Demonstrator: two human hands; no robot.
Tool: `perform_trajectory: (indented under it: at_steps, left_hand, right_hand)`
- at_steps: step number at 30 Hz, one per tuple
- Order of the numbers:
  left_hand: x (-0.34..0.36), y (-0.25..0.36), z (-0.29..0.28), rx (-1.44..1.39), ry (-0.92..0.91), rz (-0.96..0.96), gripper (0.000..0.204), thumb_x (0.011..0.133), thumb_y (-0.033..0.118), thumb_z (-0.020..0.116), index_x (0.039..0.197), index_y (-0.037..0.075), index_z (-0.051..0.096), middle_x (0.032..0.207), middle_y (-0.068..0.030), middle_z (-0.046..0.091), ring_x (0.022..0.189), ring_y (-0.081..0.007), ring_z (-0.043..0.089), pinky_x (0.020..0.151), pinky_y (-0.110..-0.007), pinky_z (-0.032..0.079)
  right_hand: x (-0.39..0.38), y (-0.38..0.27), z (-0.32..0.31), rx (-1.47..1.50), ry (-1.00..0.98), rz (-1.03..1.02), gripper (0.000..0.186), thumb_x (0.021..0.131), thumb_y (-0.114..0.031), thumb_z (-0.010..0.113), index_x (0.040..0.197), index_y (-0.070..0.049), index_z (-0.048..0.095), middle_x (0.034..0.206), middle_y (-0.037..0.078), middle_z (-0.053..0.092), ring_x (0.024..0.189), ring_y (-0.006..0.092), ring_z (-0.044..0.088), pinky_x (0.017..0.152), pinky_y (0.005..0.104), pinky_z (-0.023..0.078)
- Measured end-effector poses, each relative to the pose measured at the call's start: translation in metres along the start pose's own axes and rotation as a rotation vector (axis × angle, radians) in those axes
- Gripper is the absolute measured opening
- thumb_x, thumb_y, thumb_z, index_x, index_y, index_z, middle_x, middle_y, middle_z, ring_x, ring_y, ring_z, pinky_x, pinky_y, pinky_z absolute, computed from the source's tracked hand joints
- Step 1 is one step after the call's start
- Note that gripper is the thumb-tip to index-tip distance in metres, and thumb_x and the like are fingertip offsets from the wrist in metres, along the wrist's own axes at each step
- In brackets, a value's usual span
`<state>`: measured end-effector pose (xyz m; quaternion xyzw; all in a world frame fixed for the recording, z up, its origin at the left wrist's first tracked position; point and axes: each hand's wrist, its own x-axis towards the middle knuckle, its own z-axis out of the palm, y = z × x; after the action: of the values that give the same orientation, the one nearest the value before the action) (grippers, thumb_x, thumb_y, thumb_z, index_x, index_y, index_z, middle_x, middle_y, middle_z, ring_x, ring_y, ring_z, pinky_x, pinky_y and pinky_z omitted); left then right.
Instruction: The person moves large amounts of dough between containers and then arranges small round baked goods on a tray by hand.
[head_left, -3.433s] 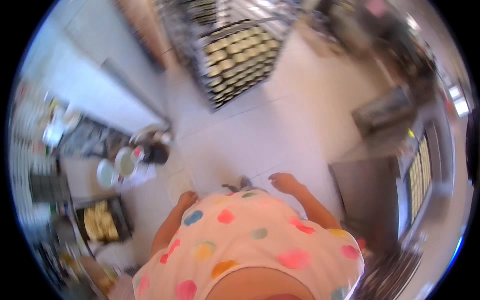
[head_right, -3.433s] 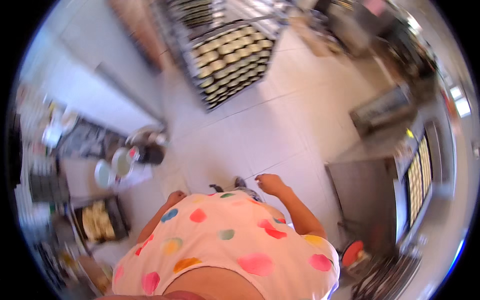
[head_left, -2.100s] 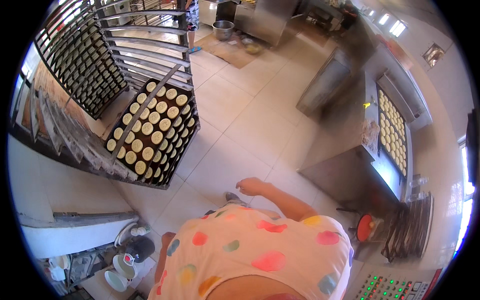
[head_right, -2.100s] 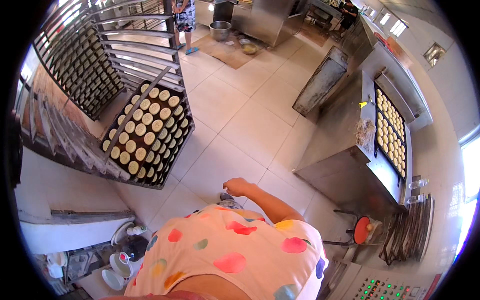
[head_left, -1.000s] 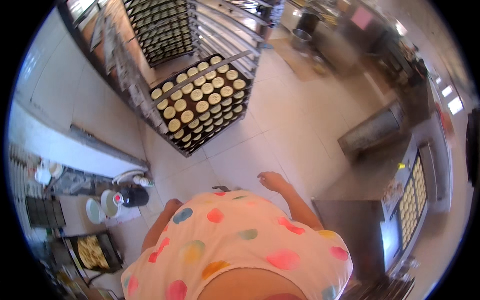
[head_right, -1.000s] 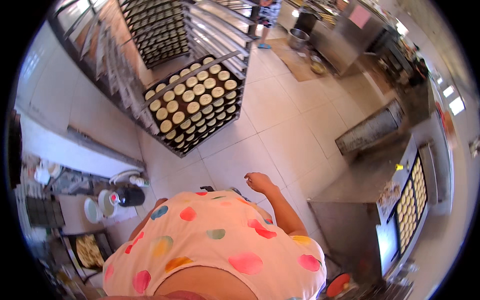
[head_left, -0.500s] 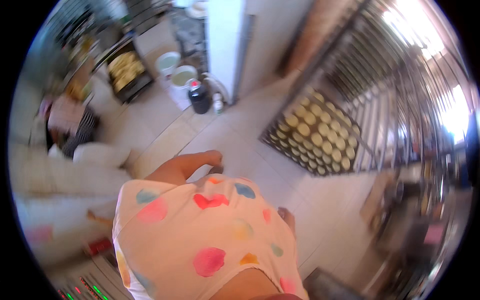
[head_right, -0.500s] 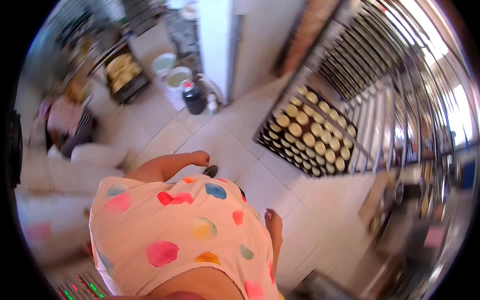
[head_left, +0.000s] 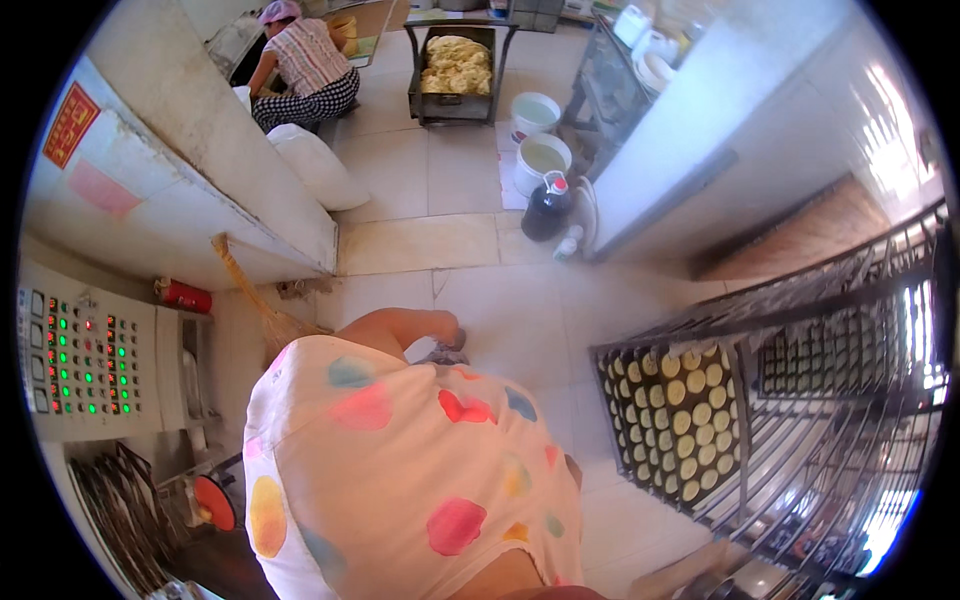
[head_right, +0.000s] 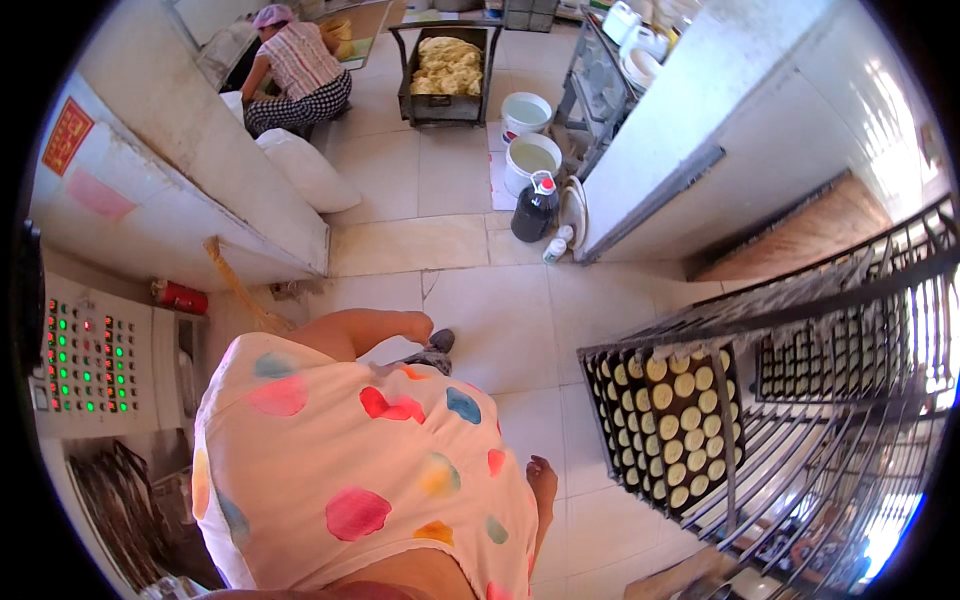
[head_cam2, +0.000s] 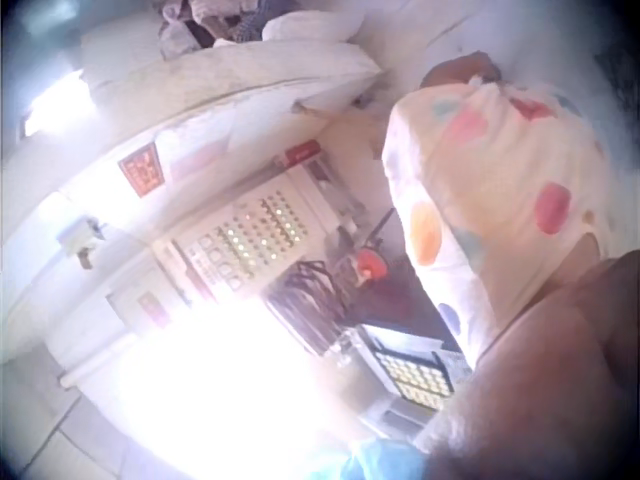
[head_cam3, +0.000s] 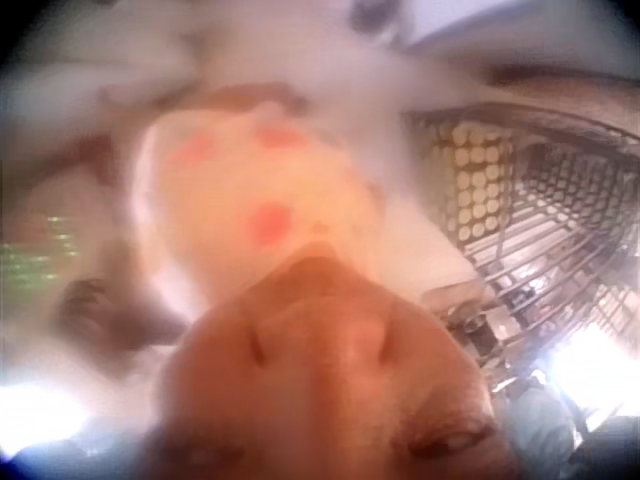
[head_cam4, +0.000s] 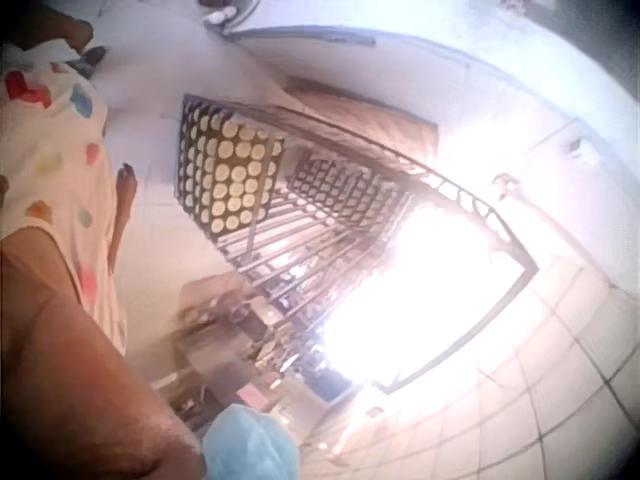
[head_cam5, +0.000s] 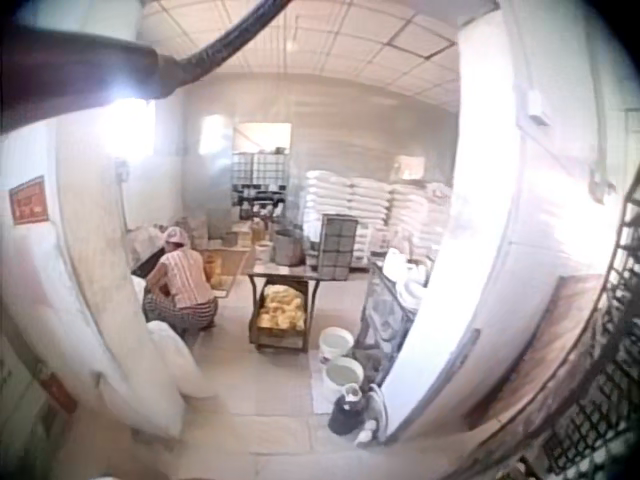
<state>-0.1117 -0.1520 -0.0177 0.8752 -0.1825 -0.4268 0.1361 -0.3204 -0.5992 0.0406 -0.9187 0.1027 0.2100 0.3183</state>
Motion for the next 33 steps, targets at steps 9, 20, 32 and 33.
perform_trajectory:
  at_steps: [9,20,32,33]
  left_hand:
    - [0.034,-0.052,-0.042,-0.028,0.186,0.056,0.037,0.074,0.039,0.065,0.075,0.002,0.069,0.082,-0.0194,0.066,0.084,-0.0349,0.063,0.074,-0.046,0.049]
    - [0.006,-0.147,-0.094,-0.114,0.217,-0.040,0.037,0.076,0.039,0.063,0.083,0.003,0.067,0.086,-0.0187,0.066,0.085,-0.0358,0.063,0.075,-0.044,0.049]
    - [-0.056,-0.203,-0.107,-0.763,0.479,-0.270,0.033,0.078,0.035,0.067,0.086,0.003,0.067,0.073,-0.0116,0.068,0.066,-0.0207,0.066,0.064,-0.034,0.051]
    - [-0.055,-0.206,-0.112,-0.841,0.497,-0.267,0.033,0.079,0.034,0.067,0.087,0.002,0.067,0.073,-0.0110,0.068,0.066,-0.0195,0.066,0.063,-0.033,0.051]
  right_hand:
    - [0.095,-0.082,-0.015,-0.068,-0.158,-0.068,0.029,0.084,-0.024,0.055,0.106,-0.008,0.065,0.088,0.017,0.068,0.082,0.0312,0.066,0.074,0.0383,0.052]
    - [0.202,-0.173,0.005,-0.119,-0.260,-0.204,0.028,0.085,-0.024,0.056,0.106,-0.008,0.065,0.088,0.016,0.068,0.082,0.0312,0.066,0.074,0.0387,0.052]
    - [0.347,-0.342,-0.021,-0.321,-0.358,-0.498,0.027,0.086,-0.022,0.056,0.107,-0.007,0.064,0.090,0.016,0.068,0.083,0.0302,0.066,0.075,0.0381,0.051]
    - [0.364,-0.356,-0.021,-0.327,-0.382,-0.519,0.027,0.086,-0.022,0.057,0.107,-0.007,0.064,0.090,0.015,0.068,0.084,0.0300,0.066,0.075,0.0377,0.051]
